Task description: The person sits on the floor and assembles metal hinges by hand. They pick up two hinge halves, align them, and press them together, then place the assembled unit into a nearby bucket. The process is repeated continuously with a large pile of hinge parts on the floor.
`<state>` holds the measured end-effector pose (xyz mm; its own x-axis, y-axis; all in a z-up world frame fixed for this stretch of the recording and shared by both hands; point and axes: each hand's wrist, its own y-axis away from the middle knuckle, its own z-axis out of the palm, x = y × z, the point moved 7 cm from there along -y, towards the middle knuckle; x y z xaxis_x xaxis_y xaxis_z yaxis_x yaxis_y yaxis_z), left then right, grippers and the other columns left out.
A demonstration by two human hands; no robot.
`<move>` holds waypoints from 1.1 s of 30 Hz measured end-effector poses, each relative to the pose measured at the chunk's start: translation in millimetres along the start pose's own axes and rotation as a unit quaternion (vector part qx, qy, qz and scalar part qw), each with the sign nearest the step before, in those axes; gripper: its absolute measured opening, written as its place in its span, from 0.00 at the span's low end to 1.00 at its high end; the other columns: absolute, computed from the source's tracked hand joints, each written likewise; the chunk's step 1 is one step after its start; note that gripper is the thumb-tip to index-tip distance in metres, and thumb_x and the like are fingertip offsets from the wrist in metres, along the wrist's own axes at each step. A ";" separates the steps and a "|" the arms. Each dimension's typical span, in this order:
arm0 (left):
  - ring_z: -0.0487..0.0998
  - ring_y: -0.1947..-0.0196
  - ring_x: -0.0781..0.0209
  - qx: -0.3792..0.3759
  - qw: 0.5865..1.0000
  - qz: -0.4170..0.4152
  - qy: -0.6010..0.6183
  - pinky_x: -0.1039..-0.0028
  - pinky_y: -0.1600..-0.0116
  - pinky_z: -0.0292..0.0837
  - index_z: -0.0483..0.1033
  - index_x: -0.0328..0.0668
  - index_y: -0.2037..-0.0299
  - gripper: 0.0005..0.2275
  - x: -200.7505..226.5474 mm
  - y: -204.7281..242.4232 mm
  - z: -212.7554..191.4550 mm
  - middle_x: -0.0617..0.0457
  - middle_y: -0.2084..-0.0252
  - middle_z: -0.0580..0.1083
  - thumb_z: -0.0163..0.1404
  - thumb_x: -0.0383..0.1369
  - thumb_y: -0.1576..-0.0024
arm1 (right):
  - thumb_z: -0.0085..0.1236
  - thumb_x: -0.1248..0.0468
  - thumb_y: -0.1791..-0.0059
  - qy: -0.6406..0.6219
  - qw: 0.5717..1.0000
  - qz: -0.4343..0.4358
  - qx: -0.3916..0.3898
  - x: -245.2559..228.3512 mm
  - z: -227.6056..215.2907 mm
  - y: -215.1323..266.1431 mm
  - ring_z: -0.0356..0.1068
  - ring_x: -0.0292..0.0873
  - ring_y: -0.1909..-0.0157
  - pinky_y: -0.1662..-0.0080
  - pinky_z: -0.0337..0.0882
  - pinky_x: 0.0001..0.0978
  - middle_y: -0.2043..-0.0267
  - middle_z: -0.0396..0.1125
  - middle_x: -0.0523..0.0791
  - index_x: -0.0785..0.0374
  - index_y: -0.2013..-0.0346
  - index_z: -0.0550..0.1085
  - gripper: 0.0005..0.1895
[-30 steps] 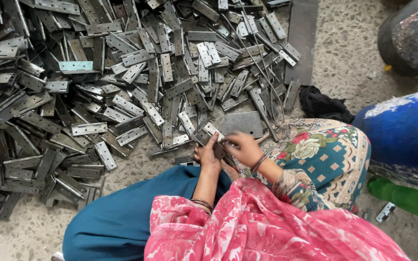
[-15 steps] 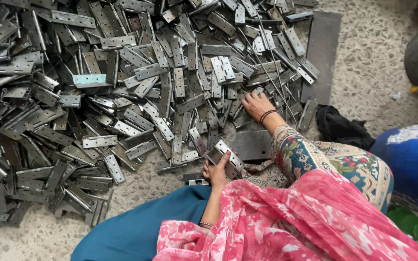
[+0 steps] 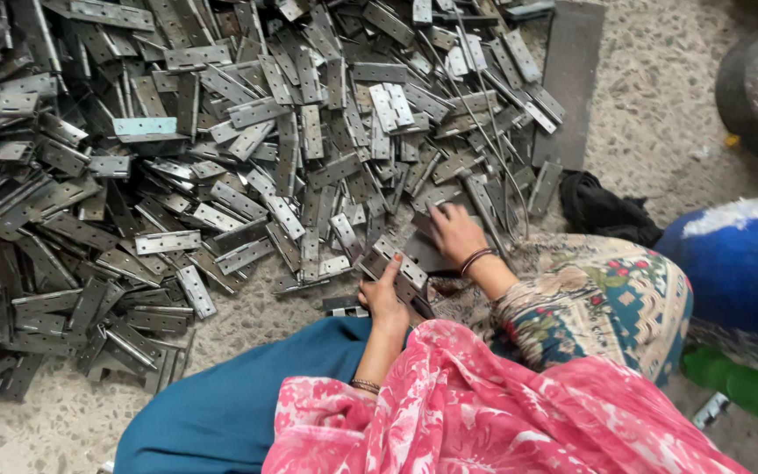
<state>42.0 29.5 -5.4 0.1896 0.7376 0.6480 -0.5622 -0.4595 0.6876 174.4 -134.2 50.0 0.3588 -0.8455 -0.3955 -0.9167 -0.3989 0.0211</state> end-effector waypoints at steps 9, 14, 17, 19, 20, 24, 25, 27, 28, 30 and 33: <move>0.78 0.56 0.61 0.001 0.998 0.031 -0.048 0.69 0.49 0.75 0.77 0.36 0.49 0.24 5.0 1.1 -2.0 0.53 0.50 0.76 0.68 0.25 0.57 | 0.72 0.55 0.60 -0.015 0.984 0.176 -0.011 62.5 62.3 60.6 0.69 0.58 0.47 0.45 0.71 0.43 0.50 0.69 0.55 0.65 0.49 0.73 0.29; 0.79 0.59 0.60 -0.029 0.999 0.026 -0.025 0.68 0.51 0.76 0.79 0.33 0.50 0.22 -2.9 -6.8 -4.7 0.51 0.53 0.78 0.67 0.26 0.56 | 0.68 0.57 0.50 -0.667 0.610 0.412 -0.115 58.7 91.0 94.2 0.72 0.47 0.62 0.54 0.76 0.46 0.62 0.72 0.46 0.71 0.49 0.76 0.22; 0.79 0.59 0.58 -0.031 0.999 0.027 -0.021 0.67 0.53 0.77 0.79 0.32 0.51 0.21 -5.5 -12.1 -4.2 0.51 0.54 0.78 0.68 0.26 0.56 | 0.62 0.60 0.51 -0.769 0.536 0.337 -0.085 28.8 40.3 97.7 0.78 0.44 0.51 0.51 0.77 0.36 0.51 0.77 0.52 0.68 0.49 0.75 0.19; 0.79 0.59 0.58 -0.025 0.999 0.023 -0.023 0.67 0.53 0.78 0.79 0.32 0.51 0.21 -6.5 -11.3 -8.2 0.52 0.55 0.78 0.68 0.25 0.56 | 0.62 0.63 0.54 -0.764 0.592 0.253 -0.028 19.0 4.0 94.5 0.77 0.42 0.49 0.51 0.77 0.35 0.50 0.76 0.50 0.64 0.46 0.73 0.21; 0.79 0.59 0.58 -0.025 0.999 0.023 -0.022 0.67 0.53 0.78 0.79 0.32 0.51 0.21 -5.9 -10.7 -8.0 0.52 0.55 0.78 0.67 0.25 0.56 | 0.62 0.65 0.55 -0.758 0.618 0.209 0.002 16.1 -9.1 92.8 0.77 0.41 0.47 0.51 0.77 0.34 0.49 0.75 0.48 0.62 0.45 0.73 0.23; 0.79 0.59 0.57 -0.047 0.999 0.000 0.006 0.66 0.53 0.78 0.79 0.33 0.51 0.20 -6.6 -5.3 -3.0 0.50 0.54 0.78 0.67 0.25 0.56 | 0.64 0.63 0.52 -0.682 0.669 0.294 -0.028 29.2 24.0 107.5 0.77 0.42 0.54 0.54 0.77 0.32 0.51 0.76 0.51 0.70 0.46 0.75 0.21; 0.79 0.58 0.57 -0.038 0.999 0.001 -0.007 0.67 0.53 0.78 0.79 0.33 0.51 0.21 -7.0 -3.9 -4.2 0.51 0.53 0.77 0.67 0.25 0.56 | 0.65 0.62 0.49 -0.639 0.666 0.377 -0.075 38.6 48.7 116.2 0.77 0.45 0.60 0.59 0.76 0.33 0.55 0.77 0.54 0.73 0.48 0.77 0.20; 0.79 0.58 0.58 -0.018 0.999 0.008 -0.032 0.67 0.52 0.78 0.78 0.35 0.50 0.21 -1.4 -7.2 -4.2 0.52 0.52 0.77 0.66 0.24 0.56 | 0.65 0.64 0.52 -0.647 0.626 0.424 -0.100 46.4 82.6 130.3 0.80 0.46 0.63 0.60 0.81 0.36 0.58 0.77 0.53 0.76 0.50 0.76 0.20; 0.79 0.58 0.59 -0.023 0.999 0.010 -0.027 0.68 0.52 0.78 0.78 0.35 0.50 0.21 -1.7 -7.9 -2.5 0.52 0.52 0.77 0.66 0.24 0.56 | 0.65 0.65 0.53 -0.648 0.606 0.447 -0.114 51.6 95.4 136.6 0.81 0.46 0.64 0.61 0.83 0.37 0.59 0.77 0.53 0.77 0.51 0.76 0.20; 0.80 0.59 0.60 -0.030 0.999 0.010 -0.020 0.70 0.52 0.78 0.78 0.34 0.50 0.21 -5.7 -8.5 -4.6 0.52 0.53 0.78 0.66 0.23 0.55 | 0.64 0.59 0.52 -0.618 0.636 0.445 -0.124 59.8 106.8 138.1 0.77 0.40 0.67 0.66 0.73 0.30 0.60 0.78 0.48 0.71 0.50 0.77 0.21; 0.75 0.50 0.51 -0.066 0.997 0.009 -0.027 0.63 0.45 0.73 0.76 0.34 0.47 0.27 -9.3 -9.1 -2.8 0.46 0.47 0.75 0.69 0.29 0.59 | 0.65 0.57 0.52 -0.589 0.701 0.385 -0.112 52.7 89.4 126.0 0.75 0.38 0.68 0.67 0.71 0.29 0.60 0.78 0.47 0.69 0.48 0.78 0.22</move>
<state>43.1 28.1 -18.6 0.2187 0.7004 0.6794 -0.6665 -0.4014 0.6283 62.1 -197.3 -50.3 -0.7426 -0.0125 -0.6696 -0.6615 -0.1425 0.7363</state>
